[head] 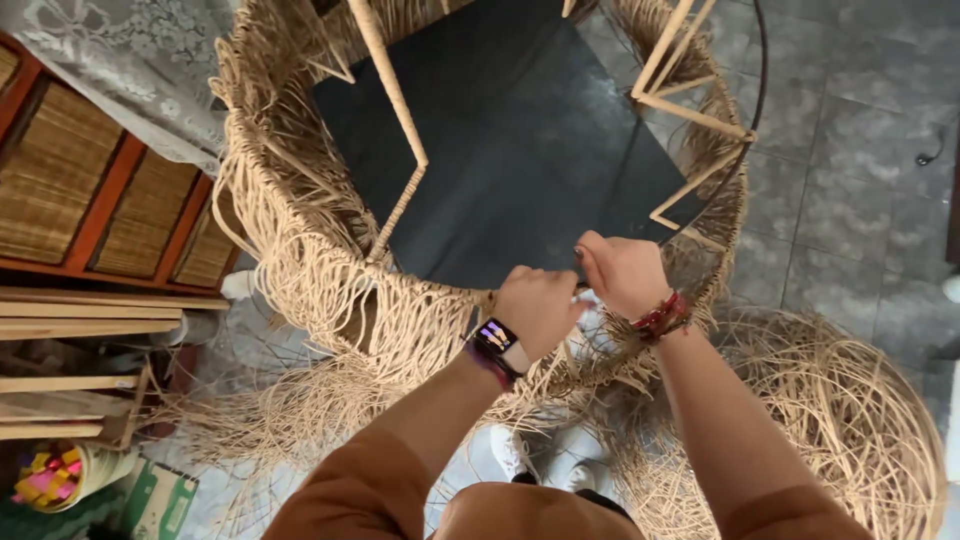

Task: Weaving straw fibers onto a circular frame to create a decorative furniture item

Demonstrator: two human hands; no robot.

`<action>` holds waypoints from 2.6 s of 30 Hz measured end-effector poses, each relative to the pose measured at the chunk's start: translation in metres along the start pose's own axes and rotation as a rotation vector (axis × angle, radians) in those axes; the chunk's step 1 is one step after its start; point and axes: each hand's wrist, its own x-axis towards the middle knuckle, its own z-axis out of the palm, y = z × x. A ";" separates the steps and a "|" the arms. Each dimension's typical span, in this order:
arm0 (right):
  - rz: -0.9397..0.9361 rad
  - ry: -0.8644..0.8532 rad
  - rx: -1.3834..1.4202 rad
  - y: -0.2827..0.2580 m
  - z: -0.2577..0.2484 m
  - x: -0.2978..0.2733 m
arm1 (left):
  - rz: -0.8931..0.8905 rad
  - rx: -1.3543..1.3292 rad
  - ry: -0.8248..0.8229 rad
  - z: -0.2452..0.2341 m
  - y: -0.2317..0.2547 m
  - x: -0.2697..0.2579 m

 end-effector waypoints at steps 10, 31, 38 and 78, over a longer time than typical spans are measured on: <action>0.009 -0.018 -0.081 -0.002 0.005 0.001 | -0.044 0.194 -0.021 -0.024 -0.017 -0.018; 0.495 -0.024 0.536 -0.100 -0.105 -0.334 | -0.002 -0.573 -0.347 0.004 0.259 -0.107; 0.704 -0.019 0.499 -0.056 -0.171 -0.537 | -0.021 -0.671 -0.555 0.104 0.420 -0.152; 1.450 0.593 1.817 0.054 -0.288 -0.761 | -1.366 -2.315 -0.633 0.256 0.666 -0.223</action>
